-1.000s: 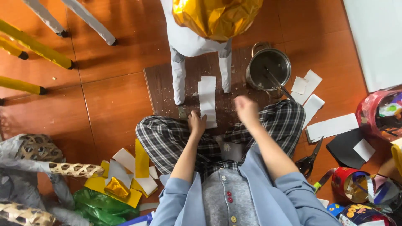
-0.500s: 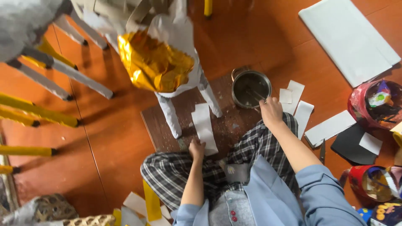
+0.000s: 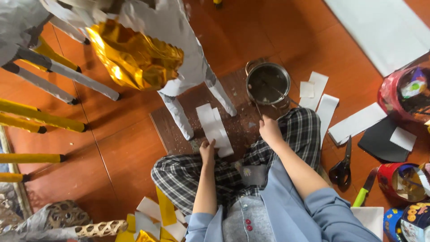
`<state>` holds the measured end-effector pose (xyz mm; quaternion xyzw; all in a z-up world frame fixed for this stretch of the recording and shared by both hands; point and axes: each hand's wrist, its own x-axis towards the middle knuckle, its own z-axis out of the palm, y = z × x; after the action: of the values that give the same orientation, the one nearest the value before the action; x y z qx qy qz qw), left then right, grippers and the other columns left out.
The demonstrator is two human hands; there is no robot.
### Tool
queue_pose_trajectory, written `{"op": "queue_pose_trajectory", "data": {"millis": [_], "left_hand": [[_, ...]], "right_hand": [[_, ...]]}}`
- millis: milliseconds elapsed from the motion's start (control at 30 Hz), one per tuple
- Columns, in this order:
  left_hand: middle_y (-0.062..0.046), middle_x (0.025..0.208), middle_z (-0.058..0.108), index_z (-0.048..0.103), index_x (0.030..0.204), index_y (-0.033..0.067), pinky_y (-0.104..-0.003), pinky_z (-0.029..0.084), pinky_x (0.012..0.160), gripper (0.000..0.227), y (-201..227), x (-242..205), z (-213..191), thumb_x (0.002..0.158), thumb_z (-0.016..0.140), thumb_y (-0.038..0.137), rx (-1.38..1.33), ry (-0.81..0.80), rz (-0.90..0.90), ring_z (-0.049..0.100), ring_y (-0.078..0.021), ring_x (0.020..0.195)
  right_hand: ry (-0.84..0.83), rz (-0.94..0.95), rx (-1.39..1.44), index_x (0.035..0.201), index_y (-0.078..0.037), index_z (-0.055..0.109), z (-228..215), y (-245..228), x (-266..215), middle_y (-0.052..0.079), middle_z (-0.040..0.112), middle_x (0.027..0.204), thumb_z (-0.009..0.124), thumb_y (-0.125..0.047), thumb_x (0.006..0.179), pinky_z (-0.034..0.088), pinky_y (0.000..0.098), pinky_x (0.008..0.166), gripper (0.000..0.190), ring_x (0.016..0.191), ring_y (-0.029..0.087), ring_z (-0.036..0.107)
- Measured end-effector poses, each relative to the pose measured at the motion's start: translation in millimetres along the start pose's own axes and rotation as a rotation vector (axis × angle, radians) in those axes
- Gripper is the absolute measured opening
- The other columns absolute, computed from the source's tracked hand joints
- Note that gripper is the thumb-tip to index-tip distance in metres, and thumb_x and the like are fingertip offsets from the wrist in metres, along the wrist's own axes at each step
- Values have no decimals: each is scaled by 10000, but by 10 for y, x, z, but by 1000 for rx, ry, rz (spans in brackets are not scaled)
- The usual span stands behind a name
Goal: Applying glue-soaked paper strips to a horse-shaped figure to create paper mache.
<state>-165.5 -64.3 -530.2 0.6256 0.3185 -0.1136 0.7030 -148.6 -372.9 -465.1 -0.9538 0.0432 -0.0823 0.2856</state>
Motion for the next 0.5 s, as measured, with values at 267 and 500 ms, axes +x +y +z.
{"op": "queue_pose_trajectory", "data": {"millis": [267, 500], "left_hand": [[-81, 1082, 692, 589, 1212, 57, -401, 634, 693, 295, 107, -147, 7, 919, 552, 39, -217, -188, -27, 709, -246, 908], [-136, 1143, 650, 522, 1278, 54, -467, 641, 751, 315, 239, -210, 32, 977, 517, 145, -298, -204, -94, 689, -284, 967]], "right_hand": [[-536, 907, 1255, 1429, -157, 536, -418, -544, 210, 32, 604, 718, 488, -255, 1043, 395, 313, 468, 401, 581, 147, 556], [-523, 1014, 1668, 1251, 9, 666, 60, -315, 184, -44, 522, 710, 444, -335, 1087, 328, 234, 466, 442, 602, 90, 469]]}}
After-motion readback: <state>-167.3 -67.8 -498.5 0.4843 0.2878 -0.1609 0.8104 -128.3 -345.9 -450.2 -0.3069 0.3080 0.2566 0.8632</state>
